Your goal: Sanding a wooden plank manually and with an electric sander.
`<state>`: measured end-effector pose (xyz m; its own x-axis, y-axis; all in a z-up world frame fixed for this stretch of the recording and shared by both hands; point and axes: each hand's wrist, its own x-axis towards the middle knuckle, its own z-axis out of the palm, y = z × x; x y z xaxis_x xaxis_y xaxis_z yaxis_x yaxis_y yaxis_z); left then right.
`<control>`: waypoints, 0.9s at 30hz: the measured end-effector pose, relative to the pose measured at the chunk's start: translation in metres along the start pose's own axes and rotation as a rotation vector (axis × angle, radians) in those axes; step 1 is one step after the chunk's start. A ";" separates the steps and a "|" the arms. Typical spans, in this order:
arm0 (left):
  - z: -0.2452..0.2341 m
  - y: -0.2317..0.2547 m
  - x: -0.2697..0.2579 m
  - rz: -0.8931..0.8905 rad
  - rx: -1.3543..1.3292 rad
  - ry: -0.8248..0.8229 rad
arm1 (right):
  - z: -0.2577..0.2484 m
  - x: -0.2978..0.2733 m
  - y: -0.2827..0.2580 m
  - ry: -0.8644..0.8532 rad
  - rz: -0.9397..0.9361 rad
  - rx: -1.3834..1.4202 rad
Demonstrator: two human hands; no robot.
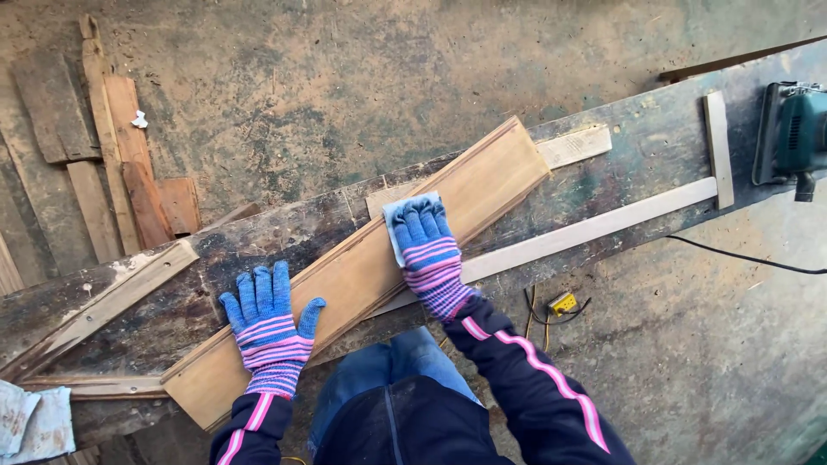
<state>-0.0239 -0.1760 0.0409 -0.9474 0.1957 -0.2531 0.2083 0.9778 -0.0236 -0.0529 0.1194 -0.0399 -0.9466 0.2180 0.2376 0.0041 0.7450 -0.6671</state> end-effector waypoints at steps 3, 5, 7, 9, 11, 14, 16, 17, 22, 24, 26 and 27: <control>-0.001 -0.003 0.003 0.002 0.003 -0.006 | -0.028 0.055 0.015 -0.252 -0.305 -0.397; 0.003 0.000 0.001 -0.017 -0.011 -0.026 | -0.040 0.076 0.057 -0.443 -0.227 -0.494; 0.004 -0.003 -0.001 0.004 -0.039 0.025 | -0.044 0.078 0.103 -0.117 -0.137 -0.437; 0.003 -0.003 -0.002 -0.004 -0.027 0.004 | -0.028 0.067 0.050 -0.176 -0.005 -0.385; 0.003 -0.001 0.001 -0.017 -0.020 -0.003 | -0.005 0.045 -0.004 -0.227 0.116 -0.335; 0.003 -0.004 -0.001 0.011 -0.025 0.020 | 0.019 -0.007 -0.063 -0.528 -0.189 -0.310; 0.008 -0.004 -0.003 0.000 -0.019 0.014 | 0.004 -0.019 -0.063 -0.111 -0.515 -0.020; 0.007 -0.006 0.000 0.002 -0.017 0.013 | -0.002 0.006 -0.038 -0.110 -0.513 -0.019; 0.007 -0.005 -0.002 0.014 -0.045 0.020 | -0.051 0.093 0.093 -0.095 -0.070 -0.213; 0.003 -0.005 0.000 0.005 -0.034 0.008 | -0.032 0.073 0.093 -0.091 -0.027 -0.327; 0.000 -0.001 0.002 -0.017 -0.032 0.000 | -0.017 0.055 0.055 -0.091 0.001 -0.442; -0.002 0.000 0.004 -0.020 -0.039 -0.019 | -0.010 0.045 0.016 -0.187 -0.039 -0.368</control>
